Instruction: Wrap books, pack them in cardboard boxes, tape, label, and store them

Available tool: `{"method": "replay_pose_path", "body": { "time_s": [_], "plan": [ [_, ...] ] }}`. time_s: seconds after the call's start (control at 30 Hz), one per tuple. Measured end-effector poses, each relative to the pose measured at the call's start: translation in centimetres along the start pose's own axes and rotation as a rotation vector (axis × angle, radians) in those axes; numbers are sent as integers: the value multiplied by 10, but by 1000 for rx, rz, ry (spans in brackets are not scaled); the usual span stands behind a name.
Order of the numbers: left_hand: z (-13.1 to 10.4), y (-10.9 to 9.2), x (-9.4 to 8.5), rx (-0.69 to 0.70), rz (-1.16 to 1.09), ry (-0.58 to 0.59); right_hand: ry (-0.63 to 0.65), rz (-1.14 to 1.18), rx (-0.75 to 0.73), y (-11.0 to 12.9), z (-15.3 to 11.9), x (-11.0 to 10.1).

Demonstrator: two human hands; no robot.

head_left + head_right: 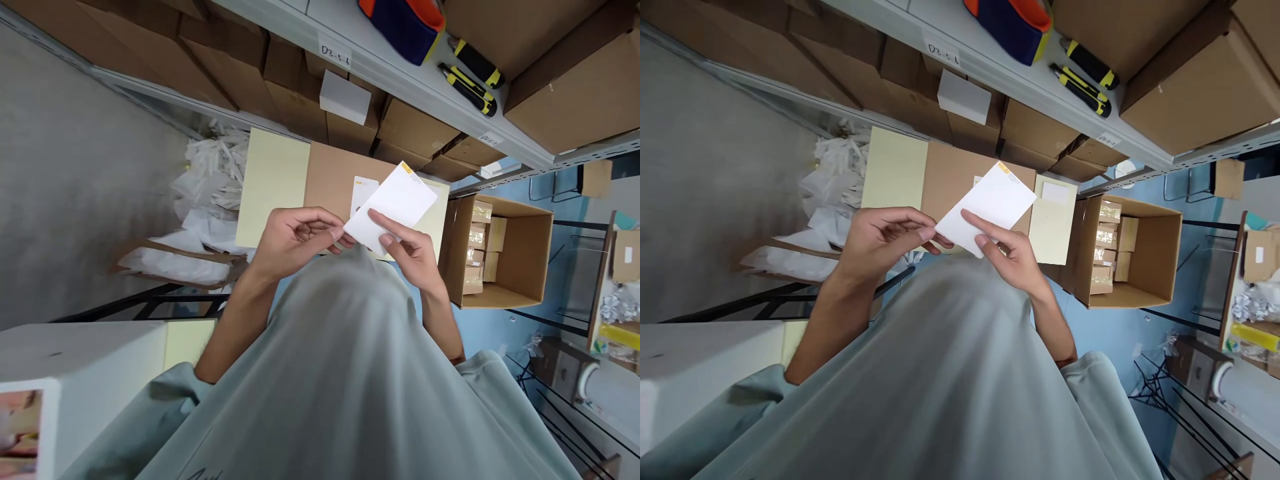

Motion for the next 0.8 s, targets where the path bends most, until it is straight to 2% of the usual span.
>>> {"method": "replay_pose_path", "body": {
  "time_s": [0.2,0.3,0.4,0.57,0.8],
  "plan": [
    [4,3,-28,64,28,43,-69,-66,82,-5,14,33],
    [5,4,-37,113,63,30,-215,-230,163,-7,17,45],
    [4,5,-44,164,113,43,-350,-322,149,4,15,58],
    [-1,10,-54,241,172,73,-266,-202,125,20,20,89],
    [-8,22,-62,199,157,37,-219,-171,165,13,29,109]
  ]
}}
Point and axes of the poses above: each hand's wrist, its own z-axis towards the middle knuckle, its own x-axis out of the palm, y = z × x, the point moved 4 cm from there along z, towards the middle knuckle, and after that the axes turned 2 degrees about -y, right-handed, at the moved point
